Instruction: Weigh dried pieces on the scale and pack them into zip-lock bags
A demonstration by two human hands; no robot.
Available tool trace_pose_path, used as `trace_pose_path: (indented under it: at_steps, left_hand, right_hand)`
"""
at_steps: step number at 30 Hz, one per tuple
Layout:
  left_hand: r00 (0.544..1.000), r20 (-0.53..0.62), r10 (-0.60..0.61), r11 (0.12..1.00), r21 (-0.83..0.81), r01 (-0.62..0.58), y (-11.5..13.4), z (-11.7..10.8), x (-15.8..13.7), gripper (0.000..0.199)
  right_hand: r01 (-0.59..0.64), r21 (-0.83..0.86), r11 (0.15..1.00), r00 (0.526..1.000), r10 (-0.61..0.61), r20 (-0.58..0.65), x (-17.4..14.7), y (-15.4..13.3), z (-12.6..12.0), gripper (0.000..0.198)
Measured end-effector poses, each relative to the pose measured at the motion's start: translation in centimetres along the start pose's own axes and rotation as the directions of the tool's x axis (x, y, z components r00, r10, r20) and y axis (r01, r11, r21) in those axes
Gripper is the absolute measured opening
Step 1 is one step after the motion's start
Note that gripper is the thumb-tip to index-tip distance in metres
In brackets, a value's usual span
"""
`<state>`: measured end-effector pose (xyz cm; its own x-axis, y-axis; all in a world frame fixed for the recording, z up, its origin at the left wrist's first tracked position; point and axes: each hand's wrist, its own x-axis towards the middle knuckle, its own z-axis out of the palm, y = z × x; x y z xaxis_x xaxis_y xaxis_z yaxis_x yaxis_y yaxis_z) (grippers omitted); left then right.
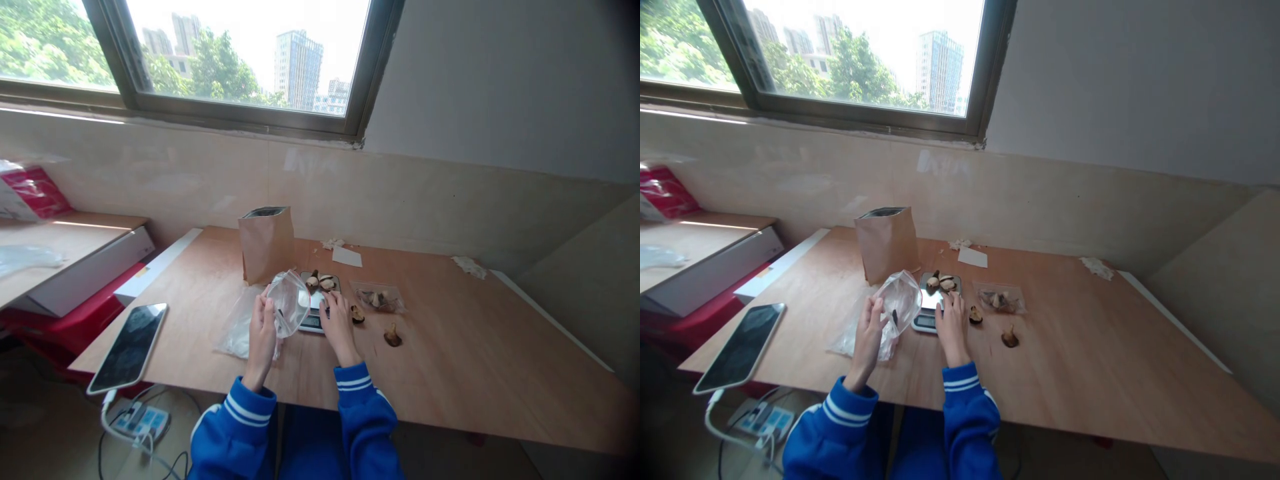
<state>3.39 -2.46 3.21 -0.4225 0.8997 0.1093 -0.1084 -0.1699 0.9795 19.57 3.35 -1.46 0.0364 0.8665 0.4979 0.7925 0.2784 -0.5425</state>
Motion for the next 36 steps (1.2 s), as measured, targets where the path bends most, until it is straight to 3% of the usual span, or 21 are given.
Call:
trace_pose_path:
  at_steps: [3,6,9,12,14,16,20,24,27,30,33,36]
  left_hand:
    - [0.997,0.026,-0.067,0.996,-0.055,0.068,0.4,0.1,-0.1,0.031]
    - [0.993,0.032,-0.114,0.99,-0.085,0.117,0.6,0.2,-0.1,0.031]
    - [0.99,0.033,-0.138,0.985,-0.105,0.14,0.6,0.2,-0.1,0.032]
    - [0.988,0.042,-0.151,0.983,-0.095,0.154,0.5,0.2,-0.1,0.034]
    - [0.987,0.05,-0.156,0.984,-0.075,0.159,0.4,0.2,-0.1,0.034]
    - [0.988,0.048,-0.148,0.988,-0.047,0.15,0.3,0.2,-0.1,0.034]
    - [0.992,0.017,-0.123,0.992,-0.029,0.123,0.1,-0.2,0.2,0.033]
    - [0.989,0.029,-0.146,0.987,-0.059,0.148,0.2,-0.5,0.4,0.033]
    - [0.983,0.04,-0.178,0.981,-0.068,0.18,0.4,-0.6,0.3,0.033]
    - [0.979,0.037,-0.203,0.975,-0.089,0.205,0.5,-0.5,0.1,0.034]
    - [0.978,0.03,-0.209,0.971,-0.111,0.211,0.6,-0.5,0.1,0.035]
    - [0.973,0.044,-0.228,0.966,-0.111,0.231,0.6,-0.6,0.1,0.036]
  right_hand:
    - [0.028,-0.081,0.996,0.999,-0.025,0.043,-0.8,1.4,0.9,0.033]
    - [0.004,-0.039,0.999,0.999,-0.002,0.046,-0.5,1.5,0.0,0.037]
    - [-0.072,0.151,0.986,0.997,0.077,-0.024,0.2,0.5,-2.1,0.031]
    - [-0.124,0.45,0.884,0.978,0.185,-0.093,1.0,-2.3,-4.4,0.026]
    - [-0.124,0.609,0.784,0.987,0.159,-0.003,1.5,-4.9,-5.7,0.03]
    - [-0.125,0.636,0.762,0.992,0.087,0.091,1.8,-7.3,-6.4,0.033]
    - [-0.066,0.537,0.841,0.997,0.041,0.058,2.8,-8.1,-5.9,0.032]
    - [-0.008,0.336,0.942,0.999,0.024,-0.042,4.3,-3.9,-2.9,0.033]
    - [0.041,0.057,0.998,0.994,-0.047,0.099,5.6,-0.8,-0.1,0.036]
    - [0.147,-0.14,0.979,0.967,-0.113,0.229,6.4,0.9,2.0,0.044]
    - [0.193,-0.221,0.956,0.956,-0.132,0.262,6.7,1.8,2.9,0.037]
    - [0.172,-0.185,0.968,0.964,-0.127,0.232,6.7,2.2,2.9,0.031]
